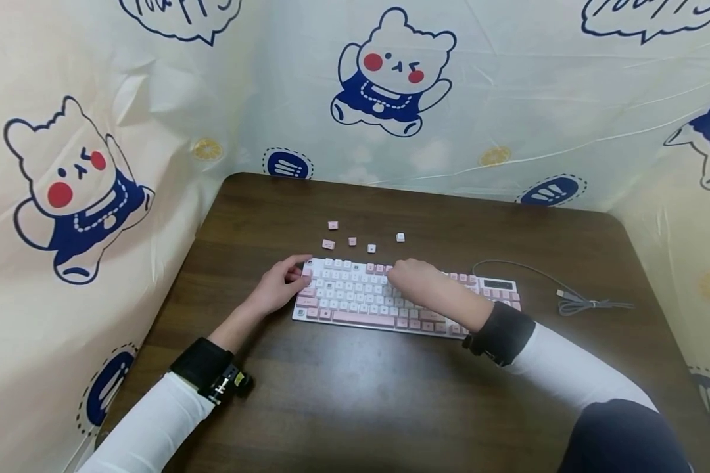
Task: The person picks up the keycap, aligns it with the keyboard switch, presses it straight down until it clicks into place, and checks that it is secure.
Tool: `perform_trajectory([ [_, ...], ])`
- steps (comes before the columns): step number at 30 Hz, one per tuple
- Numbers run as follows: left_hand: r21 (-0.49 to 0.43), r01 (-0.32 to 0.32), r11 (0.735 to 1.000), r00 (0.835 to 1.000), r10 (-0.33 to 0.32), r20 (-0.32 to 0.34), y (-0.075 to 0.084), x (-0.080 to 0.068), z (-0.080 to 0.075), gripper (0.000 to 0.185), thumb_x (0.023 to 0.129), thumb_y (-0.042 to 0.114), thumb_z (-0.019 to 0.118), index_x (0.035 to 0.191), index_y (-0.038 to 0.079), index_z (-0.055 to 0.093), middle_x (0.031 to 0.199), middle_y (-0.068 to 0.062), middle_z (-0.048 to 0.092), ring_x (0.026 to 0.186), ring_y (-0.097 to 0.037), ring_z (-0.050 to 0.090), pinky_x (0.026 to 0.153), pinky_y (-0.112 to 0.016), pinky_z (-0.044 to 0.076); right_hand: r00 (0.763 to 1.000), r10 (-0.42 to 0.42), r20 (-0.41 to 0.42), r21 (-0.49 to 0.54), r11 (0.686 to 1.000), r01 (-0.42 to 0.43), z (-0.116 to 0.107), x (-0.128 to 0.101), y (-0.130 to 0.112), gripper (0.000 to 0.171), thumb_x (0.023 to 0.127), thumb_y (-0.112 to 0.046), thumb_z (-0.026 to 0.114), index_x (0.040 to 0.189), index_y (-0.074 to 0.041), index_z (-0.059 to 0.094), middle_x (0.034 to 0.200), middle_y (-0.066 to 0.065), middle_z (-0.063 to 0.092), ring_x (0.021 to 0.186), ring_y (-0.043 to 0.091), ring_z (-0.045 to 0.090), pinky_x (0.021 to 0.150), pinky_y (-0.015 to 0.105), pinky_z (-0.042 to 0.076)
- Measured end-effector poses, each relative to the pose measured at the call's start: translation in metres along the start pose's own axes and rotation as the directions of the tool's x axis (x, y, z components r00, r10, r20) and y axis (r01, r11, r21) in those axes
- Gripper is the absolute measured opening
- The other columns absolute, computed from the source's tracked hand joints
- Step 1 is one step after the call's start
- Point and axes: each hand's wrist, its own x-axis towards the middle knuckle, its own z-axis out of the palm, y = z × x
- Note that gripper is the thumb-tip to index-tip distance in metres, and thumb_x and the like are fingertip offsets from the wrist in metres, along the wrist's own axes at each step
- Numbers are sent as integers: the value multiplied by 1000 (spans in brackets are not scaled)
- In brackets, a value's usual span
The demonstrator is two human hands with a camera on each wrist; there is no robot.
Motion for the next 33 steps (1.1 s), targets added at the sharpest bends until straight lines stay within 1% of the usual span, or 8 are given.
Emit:
perform_trajectory([
  [6,4,-2,1000,1000,2,-5,0,1,-1,51,106,20,62,155,16,47,122,-17,56,110,-31,53,95,-44,44,999,-1,32,29,1000,0,-3,6,-1,18,99,0,67,116,-1,74,102,17,74,88,26,72,79,37,60],
  [10,9,0,1000,1000,0,-2,-1,1,-1,51,106,20,61,155,16,47,122,-17,56,110,-31,53,95,-44,44,997,3,72,131,991,-13,-3,9,8,13,98,-2,68,110,-2,74,94,12,72,84,24,69,77,36,58],
  [14,12,11,1000,1000,-11,2,-1,1,-2,51,106,21,61,156,16,47,122,-17,55,110,-32,52,95,-44,44,992,-5,128,312,950,-35,0,11,26,6,94,-8,76,98,-7,72,81,3,64,77,18,59,72,32,48],
  [17,15,18,1000,1000,-18,2,-1,1,-3,51,107,21,61,156,16,46,122,-17,55,110,-32,53,95,-44,44,987,4,158,384,921,-65,3,14,38,14,91,-16,82,94,-10,69,80,3,60,77,19,57,72,32,45],
  [21,19,23,1000,1000,-23,3,-2,1,-4,51,106,21,61,155,16,46,122,-16,55,110,-31,53,95,-44,44,979,63,193,385,913,-135,2,19,46,28,87,-28,87,96,-11,68,83,3,61,82,21,58,75,34,46],
  [24,16,29,999,1000,-29,5,-2,1,-1,52,106,21,62,155,17,47,121,-16,56,109,-31,53,94,-43,44,970,76,230,365,918,-158,0,23,48,33,85,-31,89,98,-10,68,85,4,61,84,21,59,76,34,46],
  [27,11,29,1000,1000,-30,7,-1,2,3,52,106,21,62,155,17,47,120,-15,56,109,-31,53,94,-42,44,964,65,257,359,920,-158,-2,22,51,33,85,-31,89,99,-11,68,86,4,61,84,21,58,76,35,46],
  [33,6,30,1000,1000,-30,5,0,3,2,52,106,22,63,155,19,47,121,-15,56,110,-30,53,95,-43,45,966,28,256,378,917,-127,-1,19,58,33,85,-34,89,95,-13,66,83,2,57,82,19,57,74,34,44],
])
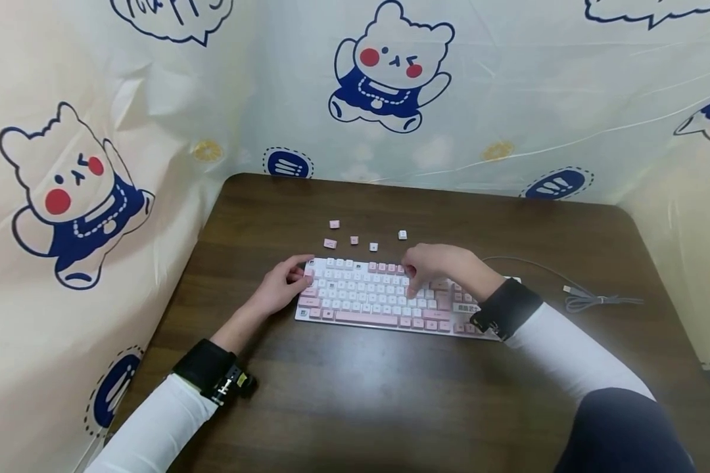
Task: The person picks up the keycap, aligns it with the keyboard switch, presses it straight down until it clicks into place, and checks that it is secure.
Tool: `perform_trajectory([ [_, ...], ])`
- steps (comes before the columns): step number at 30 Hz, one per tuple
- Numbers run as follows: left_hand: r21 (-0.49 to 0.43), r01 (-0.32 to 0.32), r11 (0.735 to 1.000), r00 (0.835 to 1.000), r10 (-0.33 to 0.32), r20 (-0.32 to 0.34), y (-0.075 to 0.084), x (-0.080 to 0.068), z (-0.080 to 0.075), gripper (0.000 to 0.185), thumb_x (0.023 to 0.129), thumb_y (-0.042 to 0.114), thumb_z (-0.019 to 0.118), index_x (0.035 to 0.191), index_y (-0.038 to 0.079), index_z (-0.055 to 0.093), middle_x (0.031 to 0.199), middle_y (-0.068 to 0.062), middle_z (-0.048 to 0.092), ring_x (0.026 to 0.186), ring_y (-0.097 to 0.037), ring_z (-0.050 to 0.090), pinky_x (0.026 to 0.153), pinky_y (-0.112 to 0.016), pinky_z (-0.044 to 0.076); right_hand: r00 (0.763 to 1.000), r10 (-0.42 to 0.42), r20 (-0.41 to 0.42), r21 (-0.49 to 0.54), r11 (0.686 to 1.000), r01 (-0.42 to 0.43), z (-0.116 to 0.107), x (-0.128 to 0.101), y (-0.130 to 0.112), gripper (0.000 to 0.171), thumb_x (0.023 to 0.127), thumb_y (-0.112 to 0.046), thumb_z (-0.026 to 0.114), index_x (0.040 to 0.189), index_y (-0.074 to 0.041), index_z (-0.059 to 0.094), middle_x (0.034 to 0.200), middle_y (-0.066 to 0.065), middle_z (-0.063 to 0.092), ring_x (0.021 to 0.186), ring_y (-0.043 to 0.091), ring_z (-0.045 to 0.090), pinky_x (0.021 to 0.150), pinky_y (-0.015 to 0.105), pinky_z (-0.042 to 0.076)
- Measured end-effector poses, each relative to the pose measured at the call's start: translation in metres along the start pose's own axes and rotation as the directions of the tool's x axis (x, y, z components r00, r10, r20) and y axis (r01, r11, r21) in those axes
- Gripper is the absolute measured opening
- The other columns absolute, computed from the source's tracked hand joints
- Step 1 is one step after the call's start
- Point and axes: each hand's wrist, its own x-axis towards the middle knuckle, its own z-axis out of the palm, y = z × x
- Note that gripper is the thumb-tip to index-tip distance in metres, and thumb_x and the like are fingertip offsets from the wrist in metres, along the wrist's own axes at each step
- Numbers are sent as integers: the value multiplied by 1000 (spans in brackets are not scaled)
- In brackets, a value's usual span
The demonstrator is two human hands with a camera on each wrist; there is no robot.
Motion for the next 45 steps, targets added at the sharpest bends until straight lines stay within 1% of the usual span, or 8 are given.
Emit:
perform_trajectory([
  [6,-2,-7,1000,1000,7,-4,1,2,-1,52,106,21,63,155,18,48,121,-16,56,110,-31,53,96,-44,44,999,22,-41,-24,999,-23,1,-1,2,44,83,-37,90,111,-9,70,95,5,67,90,23,62,81,38,50],
  [8,2,-8,1000,1000,8,-3,1,2,0,52,106,22,63,155,19,48,121,-16,56,110,-31,53,95,-44,44,996,58,-68,-64,996,-62,1,-1,2,66,80,-42,91,130,-6,66,114,10,71,105,28,66,93,44,53],
  [11,6,-4,1000,1000,4,2,0,2,2,52,105,23,63,155,19,47,121,-15,56,110,-31,53,95,-43,45,991,105,-86,-107,988,-114,1,2,4,103,76,-51,91,153,-1,45,145,21,59,133,38,56,110,54,45],
  [15,5,-2,1000,1000,3,-9,0,1,2,53,105,21,64,155,18,47,120,-15,57,110,-31,54,96,-43,45,990,117,-76,-105,987,-125,1,7,10,124,74,-57,90,163,-1,24,161,23,41,148,41,40,118,56,34],
  [21,5,-12,1000,1000,12,-2,3,0,1,52,106,21,62,156,17,47,121,-16,56,111,-32,54,97,-44,45,994,105,-12,-6,994,-105,0,10,17,105,74,-55,90,155,-6,44,152,16,54,141,36,49,115,55,40],
  [26,5,2,1000,1000,-2,-3,6,0,-1,53,106,22,62,156,18,46,122,-17,55,113,-33,53,98,-46,44,996,86,5,4,996,-86,-2,12,16,94,74,-52,90,149,-8,53,146,15,59,134,34,55,112,56,42],
  [36,10,1,1000,1000,-1,0,2,3,2,54,106,23,62,157,18,45,121,-17,55,112,-33,53,96,-45,45,996,83,18,-194,978,-78,-7,16,1,85,77,-52,89,142,-6,60,139,15,65,129,35,60,108,54,45],
  [45,13,8,1000,1000,-8,0,0,7,4,55,105,23,63,157,19,45,120,-16,54,111,-32,53,96,-44,45,996,85,21,-243,967,-77,-7,18,-2,74,82,-45,89,138,-5,62,135,13,67,123,33,63,104,51,48],
])
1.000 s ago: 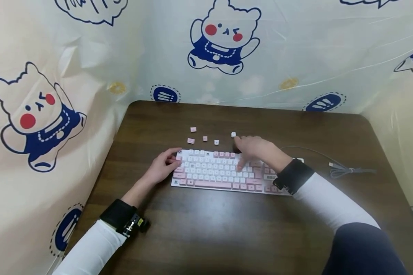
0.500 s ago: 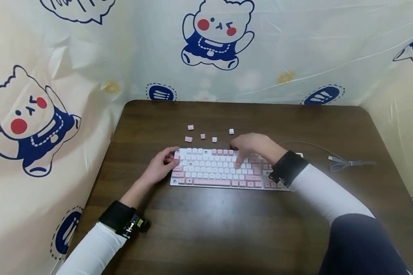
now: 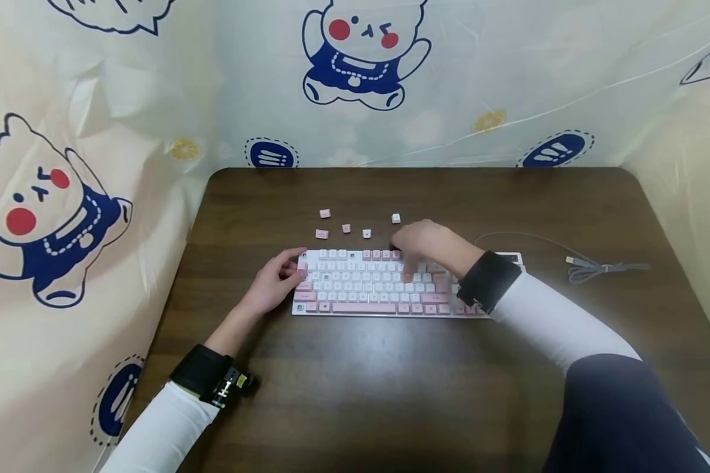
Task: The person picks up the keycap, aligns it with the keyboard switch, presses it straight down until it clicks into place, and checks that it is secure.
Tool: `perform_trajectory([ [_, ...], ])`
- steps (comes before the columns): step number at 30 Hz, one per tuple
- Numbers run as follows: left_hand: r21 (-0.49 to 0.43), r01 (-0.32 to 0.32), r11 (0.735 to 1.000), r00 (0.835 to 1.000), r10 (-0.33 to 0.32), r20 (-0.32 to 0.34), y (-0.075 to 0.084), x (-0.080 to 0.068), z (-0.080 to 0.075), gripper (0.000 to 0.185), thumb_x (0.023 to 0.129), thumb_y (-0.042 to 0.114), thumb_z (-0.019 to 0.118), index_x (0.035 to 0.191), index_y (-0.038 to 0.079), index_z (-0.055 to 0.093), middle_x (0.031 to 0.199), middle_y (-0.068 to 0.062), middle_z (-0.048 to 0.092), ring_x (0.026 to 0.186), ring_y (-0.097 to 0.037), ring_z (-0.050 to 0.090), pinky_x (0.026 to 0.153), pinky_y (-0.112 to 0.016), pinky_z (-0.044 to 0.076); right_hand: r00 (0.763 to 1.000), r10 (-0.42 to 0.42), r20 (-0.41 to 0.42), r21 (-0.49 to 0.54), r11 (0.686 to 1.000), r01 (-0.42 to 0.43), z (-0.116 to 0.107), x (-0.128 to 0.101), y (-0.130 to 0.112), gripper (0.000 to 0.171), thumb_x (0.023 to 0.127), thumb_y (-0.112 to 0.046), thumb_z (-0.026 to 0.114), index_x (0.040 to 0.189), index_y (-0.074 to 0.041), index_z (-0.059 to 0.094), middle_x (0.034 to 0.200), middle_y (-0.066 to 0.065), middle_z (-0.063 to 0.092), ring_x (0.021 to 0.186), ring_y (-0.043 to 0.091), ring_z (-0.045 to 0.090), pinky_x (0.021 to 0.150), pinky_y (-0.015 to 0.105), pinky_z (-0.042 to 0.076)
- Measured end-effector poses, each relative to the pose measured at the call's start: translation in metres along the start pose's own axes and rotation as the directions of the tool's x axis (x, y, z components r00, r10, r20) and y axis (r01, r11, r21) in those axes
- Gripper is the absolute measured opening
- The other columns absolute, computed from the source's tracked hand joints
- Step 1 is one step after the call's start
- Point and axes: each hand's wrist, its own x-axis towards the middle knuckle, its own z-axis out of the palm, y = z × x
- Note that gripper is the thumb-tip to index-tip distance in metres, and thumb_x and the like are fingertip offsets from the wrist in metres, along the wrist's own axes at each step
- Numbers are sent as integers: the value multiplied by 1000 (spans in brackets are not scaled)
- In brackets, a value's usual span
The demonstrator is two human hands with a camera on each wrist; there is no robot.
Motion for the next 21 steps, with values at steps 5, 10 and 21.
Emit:
perform_trajectory([
  [5,5,-15,1000,1000,15,-3,3,0,-2,55,105,21,63,157,18,45,121,-17,54,111,-32,53,97,-45,45,1000,4,-6,42,999,-4,-1,-3,6,85,81,-47,88,147,-5,55,143,16,62,133,36,57,110,55,44],
  [10,1,-4,1000,1000,4,-1,6,-1,-2,55,105,21,63,157,18,45,122,-17,54,112,-33,53,98,-46,45,1000,18,17,114,993,-20,0,-2,7,89,81,-47,88,150,-4,51,148,17,58,137,36,54,112,55,42],
  [21,1,-11,1000,1000,11,2,5,-7,-2,54,105,21,63,156,17,46,119,-17,55,110,-32,53,96,-44,45,973,-116,-199,297,939,172,24,-23,52,34,97,-40,74,115,-12,68,102,5,69,95,23,62,86,42,51],
])
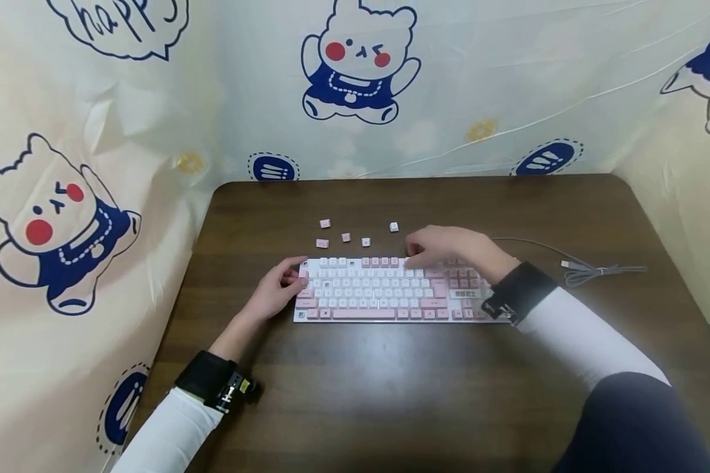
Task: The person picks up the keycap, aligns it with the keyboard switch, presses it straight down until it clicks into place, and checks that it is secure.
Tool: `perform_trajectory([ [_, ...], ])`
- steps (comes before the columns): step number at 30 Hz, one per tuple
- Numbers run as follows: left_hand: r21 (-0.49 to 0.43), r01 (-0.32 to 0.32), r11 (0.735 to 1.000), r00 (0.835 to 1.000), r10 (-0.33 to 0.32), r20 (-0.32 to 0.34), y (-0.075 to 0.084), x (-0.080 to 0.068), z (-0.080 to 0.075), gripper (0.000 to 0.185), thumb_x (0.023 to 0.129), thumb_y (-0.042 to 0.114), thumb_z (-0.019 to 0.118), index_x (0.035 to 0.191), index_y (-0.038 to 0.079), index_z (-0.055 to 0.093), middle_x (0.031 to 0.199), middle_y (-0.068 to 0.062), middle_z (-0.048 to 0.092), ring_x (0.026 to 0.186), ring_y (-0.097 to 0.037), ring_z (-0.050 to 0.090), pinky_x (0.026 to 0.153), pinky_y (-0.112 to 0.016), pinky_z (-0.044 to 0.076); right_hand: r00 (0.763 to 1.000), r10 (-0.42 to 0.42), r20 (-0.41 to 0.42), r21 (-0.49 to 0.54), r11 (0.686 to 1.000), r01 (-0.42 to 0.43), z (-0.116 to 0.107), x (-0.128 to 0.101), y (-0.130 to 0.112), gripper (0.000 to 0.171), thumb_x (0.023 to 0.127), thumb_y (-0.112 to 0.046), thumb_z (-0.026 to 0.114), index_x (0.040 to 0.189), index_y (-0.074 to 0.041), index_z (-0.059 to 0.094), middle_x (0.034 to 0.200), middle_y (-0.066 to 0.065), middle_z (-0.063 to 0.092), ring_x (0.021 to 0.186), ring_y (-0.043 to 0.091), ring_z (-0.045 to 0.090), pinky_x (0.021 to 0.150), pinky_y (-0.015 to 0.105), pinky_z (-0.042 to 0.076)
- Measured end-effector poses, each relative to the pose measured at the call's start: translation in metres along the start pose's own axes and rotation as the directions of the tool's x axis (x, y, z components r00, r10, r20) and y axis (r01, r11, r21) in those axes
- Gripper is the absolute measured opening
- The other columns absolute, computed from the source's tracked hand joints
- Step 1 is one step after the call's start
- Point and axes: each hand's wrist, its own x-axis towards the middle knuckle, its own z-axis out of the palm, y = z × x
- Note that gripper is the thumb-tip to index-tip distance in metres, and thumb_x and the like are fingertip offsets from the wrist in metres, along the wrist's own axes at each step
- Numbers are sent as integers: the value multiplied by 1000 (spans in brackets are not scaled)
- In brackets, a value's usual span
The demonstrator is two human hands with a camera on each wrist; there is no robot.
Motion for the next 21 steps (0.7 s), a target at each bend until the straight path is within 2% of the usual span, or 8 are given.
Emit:
perform_trajectory([
  [3,-2,0,1000,1000,0,3,0,1,1,55,105,21,63,157,17,45,121,-17,55,112,-33,53,97,-44,45,988,-38,-149,9,999,40,-1,-23,26,16,102,-27,69,108,-12,71,95,2,68,87,21,61,83,40,53],
  [6,-2,9,1000,1000,-9,2,0,-1,0,55,106,22,63,157,17,45,123,-17,55,114,-33,53,99,-45,45,958,-27,-284,6,1000,30,3,-48,50,13,102,-19,68,109,-9,73,98,5,70,88,21,62,85,43,56],
  [9,-7,20,1000,1000,-20,-6,0,0,2,55,105,22,63,157,18,45,124,-18,55,114,-33,52,99,-46,45,928,19,-372,31,999,-8,9,-77,73,14,102,-15,68,111,-6,73,100,8,70,91,24,64,85,46,56],
  [12,-12,28,1000,999,-28,-16,0,1,6,55,105,23,63,157,17,45,124,-19,55,114,-35,52,99,-47,45,903,66,-425,51,998,-49,17,-103,91,15,102,-14,67,111,-3,72,101,11,70,92,27,65,84,48,56],
  [16,-20,45,999,998,-45,-35,-1,0,5,58,105,23,64,158,15,43,127,-20,56,115,-35,53,99,-47,45,869,166,-466,123,985,-122,29,-125,106,19,102,-16,66,113,-1,70,102,14,68,93,28,64,82,48,55],
  [21,-43,72,996,995,-75,-62,2,-1,7,61,104,24,66,157,8,41,130,-22,59,115,-34,55,99,-45,46,819,330,-469,274,936,-221,46,-144,119,27,106,-24,60,121,-2,64,107,17,69,95,31,65,82,48,55],
])
